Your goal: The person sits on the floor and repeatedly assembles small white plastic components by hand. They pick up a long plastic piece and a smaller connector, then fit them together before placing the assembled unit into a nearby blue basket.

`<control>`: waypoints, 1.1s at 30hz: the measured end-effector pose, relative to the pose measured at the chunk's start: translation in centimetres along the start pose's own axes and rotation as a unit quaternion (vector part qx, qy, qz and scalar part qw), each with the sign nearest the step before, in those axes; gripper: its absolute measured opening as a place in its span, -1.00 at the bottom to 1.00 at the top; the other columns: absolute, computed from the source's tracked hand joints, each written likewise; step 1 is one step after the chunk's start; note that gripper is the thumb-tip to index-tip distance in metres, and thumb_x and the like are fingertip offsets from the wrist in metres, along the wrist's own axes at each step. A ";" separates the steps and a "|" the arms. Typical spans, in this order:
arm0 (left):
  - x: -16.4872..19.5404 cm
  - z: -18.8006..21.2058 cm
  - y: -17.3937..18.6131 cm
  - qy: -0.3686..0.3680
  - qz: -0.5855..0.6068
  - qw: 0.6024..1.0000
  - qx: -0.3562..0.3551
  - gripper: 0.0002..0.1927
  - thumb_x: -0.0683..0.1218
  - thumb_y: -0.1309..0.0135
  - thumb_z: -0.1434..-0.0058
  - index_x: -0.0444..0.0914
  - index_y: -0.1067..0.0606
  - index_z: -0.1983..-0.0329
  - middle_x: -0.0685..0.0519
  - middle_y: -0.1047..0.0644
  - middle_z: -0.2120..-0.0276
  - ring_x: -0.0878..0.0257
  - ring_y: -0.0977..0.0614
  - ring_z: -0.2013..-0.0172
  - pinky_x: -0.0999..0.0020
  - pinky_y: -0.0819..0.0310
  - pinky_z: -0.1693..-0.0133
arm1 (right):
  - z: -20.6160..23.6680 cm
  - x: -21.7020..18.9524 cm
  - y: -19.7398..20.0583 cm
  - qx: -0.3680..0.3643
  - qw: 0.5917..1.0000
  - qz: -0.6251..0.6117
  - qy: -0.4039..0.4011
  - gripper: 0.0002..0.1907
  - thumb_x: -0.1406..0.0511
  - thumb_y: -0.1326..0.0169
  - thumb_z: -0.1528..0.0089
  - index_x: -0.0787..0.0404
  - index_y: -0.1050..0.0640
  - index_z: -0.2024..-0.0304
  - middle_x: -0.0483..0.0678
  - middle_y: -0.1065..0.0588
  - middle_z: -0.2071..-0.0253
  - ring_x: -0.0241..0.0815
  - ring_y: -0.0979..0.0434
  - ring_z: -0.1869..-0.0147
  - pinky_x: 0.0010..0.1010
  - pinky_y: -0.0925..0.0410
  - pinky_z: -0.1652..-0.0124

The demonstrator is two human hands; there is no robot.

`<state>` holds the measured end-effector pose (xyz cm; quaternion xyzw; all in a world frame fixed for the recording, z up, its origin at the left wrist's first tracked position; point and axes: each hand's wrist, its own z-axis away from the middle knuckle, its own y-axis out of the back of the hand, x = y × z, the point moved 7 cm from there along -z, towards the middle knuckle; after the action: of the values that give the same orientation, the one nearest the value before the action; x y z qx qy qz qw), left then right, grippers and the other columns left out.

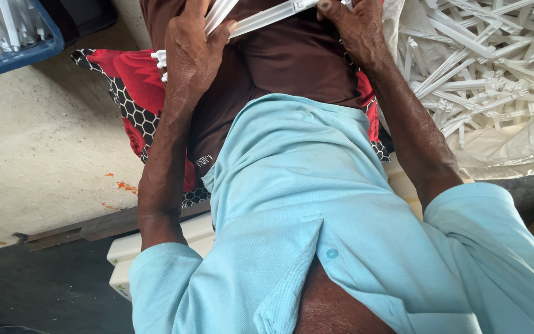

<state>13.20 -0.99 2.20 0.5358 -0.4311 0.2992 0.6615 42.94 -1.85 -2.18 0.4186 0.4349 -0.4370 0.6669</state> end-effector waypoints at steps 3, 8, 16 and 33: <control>0.2 0.1 0.1 0.003 -0.020 1.000 0.004 -0.62 -0.11 -0.31 -0.44 -0.37 -0.42 -0.14 -0.11 -0.61 0.37 0.10 -0.71 0.40 0.23 -0.57 0.37 | -0.5 0.2 -0.1 0.006 1.000 0.006 0.014 -0.64 0.13 -0.17 -0.54 0.31 -0.55 0.17 -0.12 -0.52 0.31 -0.36 -0.44 0.29 -0.50 -0.31 0.30; 1.0 0.2 0.1 -0.008 -0.024 1.000 0.005 -0.59 -0.11 -0.34 -0.44 -0.39 -0.42 -0.15 -0.15 -0.60 0.34 0.06 -0.67 0.42 0.19 -0.50 0.39 | 0.1 -0.7 0.5 -0.004 0.989 0.124 0.076 -0.73 0.21 -0.14 -0.56 0.34 -0.59 0.02 -0.11 -0.58 0.21 -0.34 -0.59 0.16 -0.52 -0.42 0.24; 1.5 0.3 -0.1 -0.023 -0.036 0.999 0.003 -0.57 -0.17 -0.31 -0.42 -0.37 -0.40 -0.23 -0.13 -0.58 0.37 0.06 -0.66 0.42 0.18 -0.48 0.39 | -0.3 -1.9 0.2 -0.029 0.993 0.101 0.054 -0.77 0.24 -0.15 -0.57 0.27 -0.59 0.12 -0.09 -0.56 0.28 -0.29 -0.57 0.21 -0.41 -0.43 0.23; 1.0 0.3 -0.4 -0.061 -0.105 0.993 -0.001 -0.54 -0.05 -0.26 -0.53 -0.39 -0.36 -0.28 -0.13 -0.52 0.48 -0.07 -0.58 0.48 0.02 -0.37 0.40 | 0.0 -0.9 0.4 0.008 0.997 0.062 0.035 -0.69 0.17 -0.17 -0.56 0.30 -0.57 0.14 -0.14 -0.55 0.31 -0.38 -0.50 0.28 -0.52 -0.33 0.31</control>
<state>13.86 -1.48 2.90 0.5942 -0.4122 0.1945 0.6627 43.11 -1.51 -1.23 0.4654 0.4274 -0.3830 0.6738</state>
